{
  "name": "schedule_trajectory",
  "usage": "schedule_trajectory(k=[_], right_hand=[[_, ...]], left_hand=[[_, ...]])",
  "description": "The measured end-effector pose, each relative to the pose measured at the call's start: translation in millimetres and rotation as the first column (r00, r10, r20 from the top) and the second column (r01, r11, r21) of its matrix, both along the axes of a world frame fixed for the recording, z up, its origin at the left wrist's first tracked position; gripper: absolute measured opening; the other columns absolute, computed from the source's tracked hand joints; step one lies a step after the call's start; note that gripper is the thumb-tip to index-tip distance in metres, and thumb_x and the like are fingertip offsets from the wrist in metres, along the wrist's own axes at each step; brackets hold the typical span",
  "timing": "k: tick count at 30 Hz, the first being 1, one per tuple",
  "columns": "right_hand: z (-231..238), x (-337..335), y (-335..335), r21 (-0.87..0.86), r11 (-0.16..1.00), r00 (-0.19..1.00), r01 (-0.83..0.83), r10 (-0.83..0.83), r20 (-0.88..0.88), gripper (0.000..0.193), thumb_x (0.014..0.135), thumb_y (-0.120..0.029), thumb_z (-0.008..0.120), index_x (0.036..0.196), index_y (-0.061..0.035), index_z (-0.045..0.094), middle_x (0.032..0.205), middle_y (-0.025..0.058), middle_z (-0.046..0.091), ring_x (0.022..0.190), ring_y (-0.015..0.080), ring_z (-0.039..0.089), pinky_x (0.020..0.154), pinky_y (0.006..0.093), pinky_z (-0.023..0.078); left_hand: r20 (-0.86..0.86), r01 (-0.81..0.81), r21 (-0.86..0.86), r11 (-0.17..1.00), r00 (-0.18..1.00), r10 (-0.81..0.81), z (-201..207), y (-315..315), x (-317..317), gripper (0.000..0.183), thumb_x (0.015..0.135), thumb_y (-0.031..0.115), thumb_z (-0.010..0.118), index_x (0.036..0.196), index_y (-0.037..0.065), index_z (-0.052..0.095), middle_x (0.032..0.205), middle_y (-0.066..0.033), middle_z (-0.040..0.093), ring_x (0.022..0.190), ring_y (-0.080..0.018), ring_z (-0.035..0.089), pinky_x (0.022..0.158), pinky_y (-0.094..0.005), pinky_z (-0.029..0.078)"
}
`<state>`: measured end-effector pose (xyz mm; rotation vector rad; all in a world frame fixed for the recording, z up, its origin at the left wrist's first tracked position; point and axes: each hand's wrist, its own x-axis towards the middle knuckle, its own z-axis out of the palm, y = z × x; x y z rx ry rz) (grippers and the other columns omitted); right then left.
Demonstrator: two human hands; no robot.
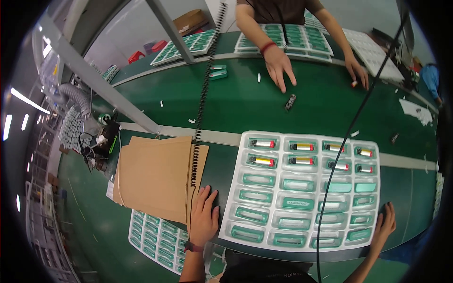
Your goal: The person assembles electronic components by hand, placing internal parts into green plastic housings.
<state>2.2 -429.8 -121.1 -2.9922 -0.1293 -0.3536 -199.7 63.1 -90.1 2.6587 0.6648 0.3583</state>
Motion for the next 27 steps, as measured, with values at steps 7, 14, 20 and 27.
schedule_trajectory(k=[7,14,20,27], right_hand=[[-24,15,-16,-0.029,0.996,0.975,0.079,-0.071,0.210,0.042,0.096,-0.030,0.047,0.128,-0.0024,0.051,0.136,0.0176,0.048,0.124,0.0352,0.045,0.103,0.0445,0.033],[46,54,-13,-0.162,0.982,0.995,0.100,-0.093,0.048,0.029,0.093,-0.025,0.056,0.100,0.0002,0.069,0.088,0.0191,0.068,0.070,0.0332,0.064,0.065,0.0432,0.053],[11,125,-12,-0.198,0.977,0.985,0.083,-0.050,0.165,0.031,0.092,-0.034,0.056,0.105,-0.0090,0.069,0.092,0.0144,0.067,0.075,0.0292,0.065,0.066,0.0388,0.052],[3,147,15,0.097,0.994,0.970,-0.049,0.024,0.243,0.034,0.083,-0.022,0.059,0.107,0.0017,0.065,0.094,0.0248,0.066,0.084,0.0426,0.063,0.075,0.0480,0.050]], left_hand=[[0.103,-0.025,0.031,0.999,0.994,0.022,-10,9,-16,0.040,0.087,0.011,0.056,0.126,0.003,0.053,0.137,-0.0180,0.046,0.128,-0.0349,0.043,0.107,-0.0426,0.035],[0.132,-0.007,-0.049,0.999,0.991,0.014,-12,15,-11,0.036,0.089,0.019,0.057,0.123,0.007,0.057,0.134,-0.0130,0.049,0.126,-0.0306,0.045,0.103,-0.0398,0.038],[0.219,-0.055,-0.052,0.997,0.973,0.065,-18,16,-10,0.029,0.090,0.020,0.058,0.117,0.009,0.061,0.131,-0.0101,0.052,0.124,-0.0266,0.047,0.101,-0.0379,0.039],[0.210,-0.062,-0.093,0.994,0.974,0.080,-16,18,-6,0.028,0.092,0.025,0.057,0.114,0.010,0.065,0.123,-0.0061,0.058,0.119,-0.0229,0.050,0.098,-0.0355,0.039]])
